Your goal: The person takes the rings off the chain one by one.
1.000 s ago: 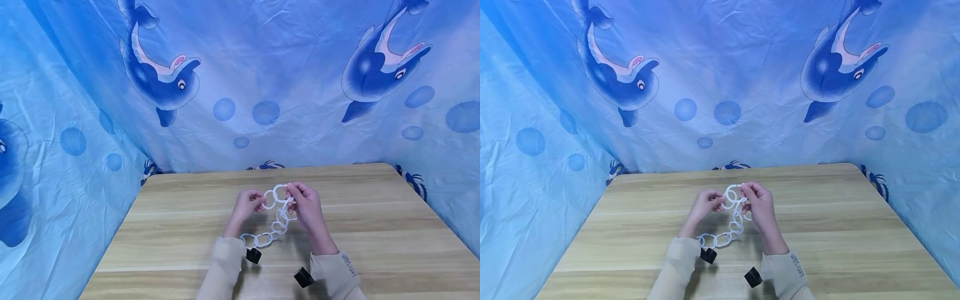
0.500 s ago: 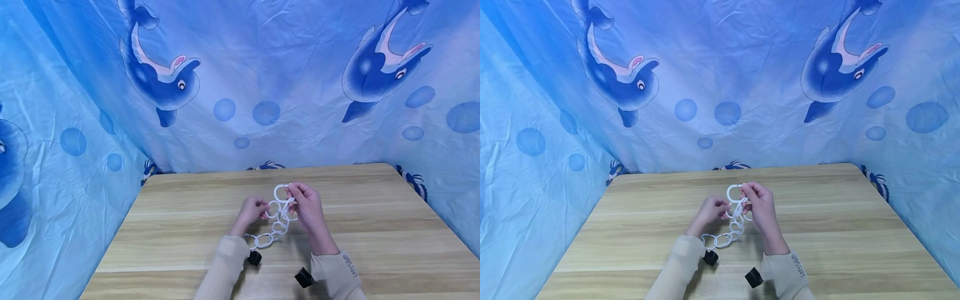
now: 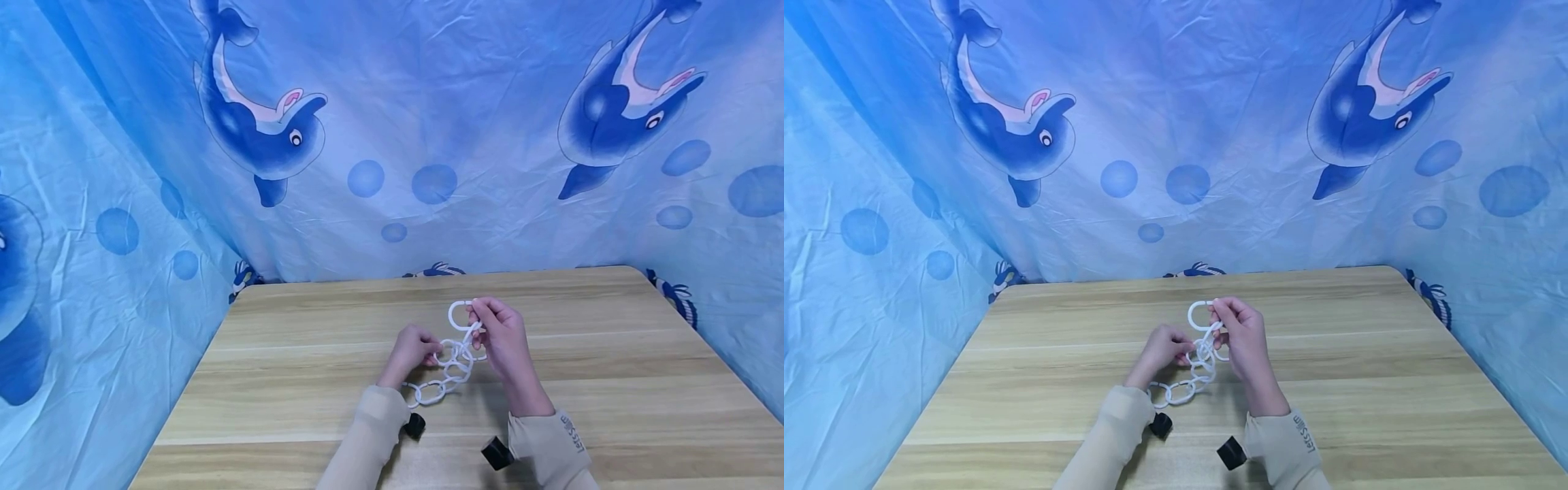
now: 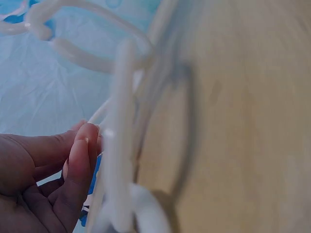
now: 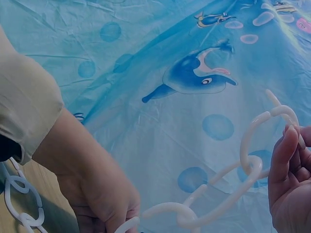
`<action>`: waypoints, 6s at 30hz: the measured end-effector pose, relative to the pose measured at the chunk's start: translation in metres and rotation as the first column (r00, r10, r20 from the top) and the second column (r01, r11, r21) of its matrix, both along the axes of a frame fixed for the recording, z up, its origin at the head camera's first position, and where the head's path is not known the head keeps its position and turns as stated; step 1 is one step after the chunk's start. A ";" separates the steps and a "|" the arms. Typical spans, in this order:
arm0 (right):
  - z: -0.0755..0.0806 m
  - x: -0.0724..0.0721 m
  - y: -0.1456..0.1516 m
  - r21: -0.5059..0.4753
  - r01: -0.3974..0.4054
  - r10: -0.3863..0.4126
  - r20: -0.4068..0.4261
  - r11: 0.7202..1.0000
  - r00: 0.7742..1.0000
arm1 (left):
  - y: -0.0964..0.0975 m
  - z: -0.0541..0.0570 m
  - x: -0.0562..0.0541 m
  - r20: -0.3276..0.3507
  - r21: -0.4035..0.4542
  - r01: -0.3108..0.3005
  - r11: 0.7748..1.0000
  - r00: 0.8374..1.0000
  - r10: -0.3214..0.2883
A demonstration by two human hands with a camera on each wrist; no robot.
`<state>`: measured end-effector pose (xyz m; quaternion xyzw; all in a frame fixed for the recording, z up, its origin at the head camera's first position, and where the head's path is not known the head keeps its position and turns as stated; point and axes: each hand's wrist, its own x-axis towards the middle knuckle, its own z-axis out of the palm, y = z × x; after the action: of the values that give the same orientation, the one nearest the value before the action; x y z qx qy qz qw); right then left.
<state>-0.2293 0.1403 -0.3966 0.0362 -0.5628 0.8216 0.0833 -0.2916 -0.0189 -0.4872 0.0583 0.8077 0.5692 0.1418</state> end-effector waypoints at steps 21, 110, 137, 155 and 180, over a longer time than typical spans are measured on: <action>0.000 0.000 -0.001 0.002 0.003 -0.003 0.021 1.000 1.000 | 0.001 0.002 0.002 0.044 -0.052 0.027 0.998 0.999 -0.025; -0.001 0.004 -0.005 0.131 0.051 -0.036 -0.115 0.990 0.993 | -0.013 0.062 0.045 -0.093 0.493 0.490 0.719 0.851 -0.517; 0.003 0.005 -0.004 0.105 0.100 -0.098 -0.030 0.989 0.995 | -0.044 0.096 0.040 -0.210 0.147 0.490 0.859 0.864 -0.457; 0.005 0.008 -0.009 0.157 0.071 -0.060 -0.075 0.985 0.995 | -0.068 0.130 0.054 -0.293 0.001 0.427 0.904 0.865 -0.408; 0.015 0.021 -0.003 0.465 -0.123 0.186 -0.091 0.877 0.978 | -0.082 0.135 0.065 -0.300 0.024 0.424 0.905 0.867 -0.398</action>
<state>-0.2079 0.1374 -0.3816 0.1541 -0.7286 0.6660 0.0436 -0.2266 -0.1011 -0.3517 0.3175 0.7626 0.5465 0.1378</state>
